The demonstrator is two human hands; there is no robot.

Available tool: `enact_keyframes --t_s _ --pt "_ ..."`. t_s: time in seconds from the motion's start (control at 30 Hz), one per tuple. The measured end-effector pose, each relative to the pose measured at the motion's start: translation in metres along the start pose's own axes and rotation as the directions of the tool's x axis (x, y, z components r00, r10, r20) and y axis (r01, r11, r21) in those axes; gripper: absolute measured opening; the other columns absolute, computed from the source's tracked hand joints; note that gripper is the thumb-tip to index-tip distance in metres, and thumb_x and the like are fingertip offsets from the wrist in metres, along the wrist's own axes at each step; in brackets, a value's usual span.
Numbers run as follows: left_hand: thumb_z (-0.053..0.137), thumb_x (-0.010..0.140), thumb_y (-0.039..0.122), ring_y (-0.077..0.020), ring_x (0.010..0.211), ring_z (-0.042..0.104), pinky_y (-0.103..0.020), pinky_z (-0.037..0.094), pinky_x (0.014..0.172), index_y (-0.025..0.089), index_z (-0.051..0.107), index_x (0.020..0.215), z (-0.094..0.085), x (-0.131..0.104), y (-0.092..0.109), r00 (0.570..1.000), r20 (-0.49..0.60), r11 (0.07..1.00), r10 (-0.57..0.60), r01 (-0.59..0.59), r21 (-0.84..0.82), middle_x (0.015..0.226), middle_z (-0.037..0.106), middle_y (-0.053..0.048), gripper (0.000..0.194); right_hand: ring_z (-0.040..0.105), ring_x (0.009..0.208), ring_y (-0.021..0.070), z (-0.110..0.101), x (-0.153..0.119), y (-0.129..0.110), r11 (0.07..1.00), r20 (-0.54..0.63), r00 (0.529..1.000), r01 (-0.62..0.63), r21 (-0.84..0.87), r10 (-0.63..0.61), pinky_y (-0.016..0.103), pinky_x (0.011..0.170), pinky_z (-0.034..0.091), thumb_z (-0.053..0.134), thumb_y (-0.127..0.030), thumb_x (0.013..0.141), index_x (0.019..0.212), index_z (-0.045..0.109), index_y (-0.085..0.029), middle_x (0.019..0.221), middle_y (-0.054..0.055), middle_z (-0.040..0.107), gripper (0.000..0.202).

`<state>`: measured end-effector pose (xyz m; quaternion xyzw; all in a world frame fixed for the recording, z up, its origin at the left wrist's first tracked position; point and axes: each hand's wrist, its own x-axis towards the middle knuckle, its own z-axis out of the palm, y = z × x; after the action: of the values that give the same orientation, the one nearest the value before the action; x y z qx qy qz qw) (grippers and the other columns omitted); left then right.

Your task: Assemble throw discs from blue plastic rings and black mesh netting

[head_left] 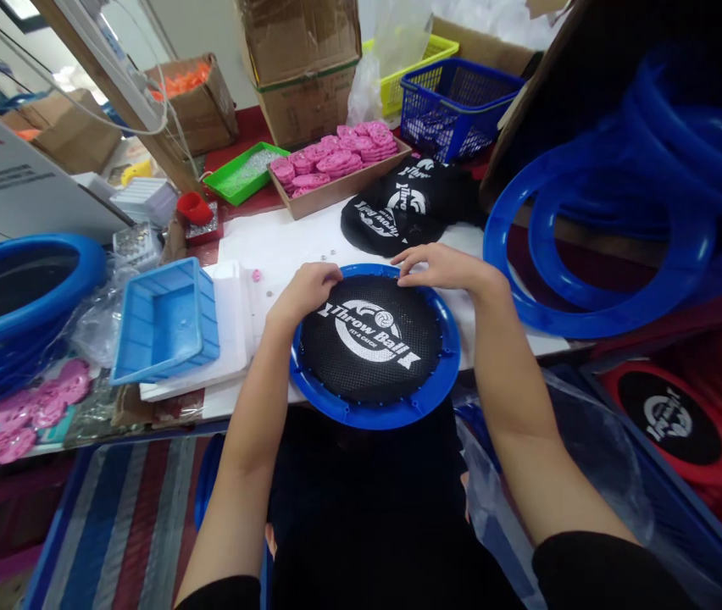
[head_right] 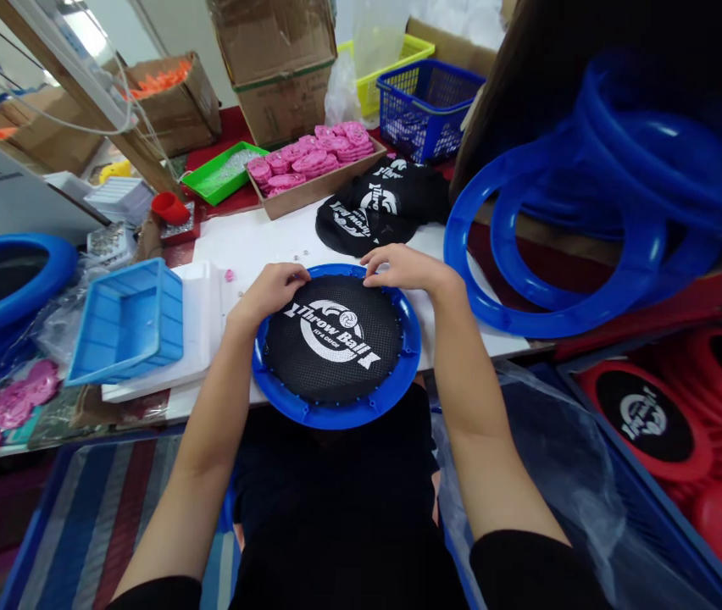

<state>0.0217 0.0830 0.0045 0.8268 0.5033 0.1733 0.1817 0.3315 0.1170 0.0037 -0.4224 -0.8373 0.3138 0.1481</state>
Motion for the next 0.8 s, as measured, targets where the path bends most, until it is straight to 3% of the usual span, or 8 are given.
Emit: enact_keyframes --t_s 0.1,0.23,0.33,0.43,0.53,0.63,0.73,0.8 --pt "0.054 0.095 0.009 -0.0264 0.115 0.075 -0.044 0.056 0.110 0.019 0.079 0.111 -0.009 -0.017 0.011 1.000 0.007 0.999 0.012 -0.012 0.041 0.119 0.082 -0.010 0.031 0.070 0.123 0.0334 0.004 0.002 0.002 1.000 0.011 1.000 0.013 -0.010 -0.013 0.048 0.111 0.052 0.077 -0.042 0.082 0.081 0.084 -0.025 0.138 0.006 0.076 0.018" --pt "0.053 0.104 0.021 -0.0269 0.134 0.070 -0.046 0.052 0.121 0.021 0.075 0.125 -0.015 -0.080 0.028 0.996 -0.081 1.000 -0.024 0.026 0.016 0.138 0.077 -0.010 0.030 0.069 0.125 0.0330 0.007 0.003 0.004 0.999 -0.010 0.999 0.041 -0.035 -0.042 0.046 0.111 0.052 0.074 -0.040 0.085 0.081 0.084 -0.025 0.138 0.005 0.076 0.018" --pt "0.054 0.106 0.030 -0.0287 0.144 0.063 -0.048 0.051 0.124 0.021 0.075 0.129 -0.003 -0.135 0.033 0.990 -0.073 0.991 -0.119 0.114 -0.070 0.146 0.073 -0.010 0.032 0.070 0.125 0.0331 0.008 0.004 0.006 0.999 -0.010 1.000 0.026 -0.019 -0.026 0.045 0.110 0.053 0.073 -0.039 0.084 0.081 0.084 -0.025 0.138 0.004 0.076 0.018" --pt "0.053 0.108 0.033 -0.0287 0.145 0.063 -0.051 0.048 0.127 0.021 0.074 0.132 0.018 -0.169 0.031 0.973 -0.143 0.979 -0.180 0.163 -0.126 0.155 0.066 -0.011 0.034 0.071 0.120 0.0332 0.008 0.006 0.008 1.000 0.002 1.000 -0.003 0.011 0.003 0.045 0.107 0.054 0.074 -0.041 0.082 0.081 0.084 -0.025 0.135 0.005 0.077 0.019" --pt "0.051 0.109 0.032 -0.0275 0.146 0.062 -0.055 0.040 0.132 0.021 0.072 0.135 0.039 -0.181 0.031 0.936 -0.295 0.977 -0.194 0.156 -0.146 0.156 0.064 -0.012 0.034 0.072 0.118 0.0334 0.008 0.007 0.010 0.999 0.014 1.000 -0.027 0.036 0.026 0.046 0.106 0.054 0.074 -0.043 0.080 0.082 0.084 -0.024 0.134 0.007 0.077 0.022" --pt "0.053 0.109 0.031 -0.0278 0.141 0.066 -0.057 0.041 0.131 0.020 0.069 0.137 0.053 -0.183 0.034 0.875 -0.423 0.972 -0.234 0.196 -0.133 0.151 0.069 -0.014 0.034 0.071 0.120 0.0341 0.008 0.008 0.010 0.998 0.017 0.999 -0.035 0.055 0.034 0.047 0.108 0.053 0.075 -0.046 0.079 0.081 0.084 -0.023 0.137 0.008 0.076 0.024" --pt "0.050 0.110 0.029 -0.0284 0.138 0.069 -0.062 0.037 0.132 0.022 0.065 0.143 0.059 -0.184 0.040 0.859 -0.433 0.962 -0.271 0.254 -0.100 0.148 0.071 -0.013 0.037 0.070 0.122 0.0346 0.007 0.009 0.011 0.997 0.030 0.999 -0.024 0.073 0.022 0.047 0.110 0.053 0.075 -0.048 0.079 0.080 0.084 -0.024 0.137 0.008 0.076 0.026" --pt "0.048 0.111 0.027 -0.0310 0.147 0.060 -0.065 0.033 0.133 0.022 0.064 0.147 0.060 -0.185 0.043 0.873 -0.401 0.958 -0.280 0.279 -0.060 0.151 0.069 -0.013 0.039 0.070 0.124 0.0348 0.006 0.010 0.012 0.996 0.036 0.999 -0.020 0.089 0.016 0.047 0.111 0.052 0.076 -0.049 0.079 0.080 0.084 -0.024 0.138 0.008 0.075 0.027"
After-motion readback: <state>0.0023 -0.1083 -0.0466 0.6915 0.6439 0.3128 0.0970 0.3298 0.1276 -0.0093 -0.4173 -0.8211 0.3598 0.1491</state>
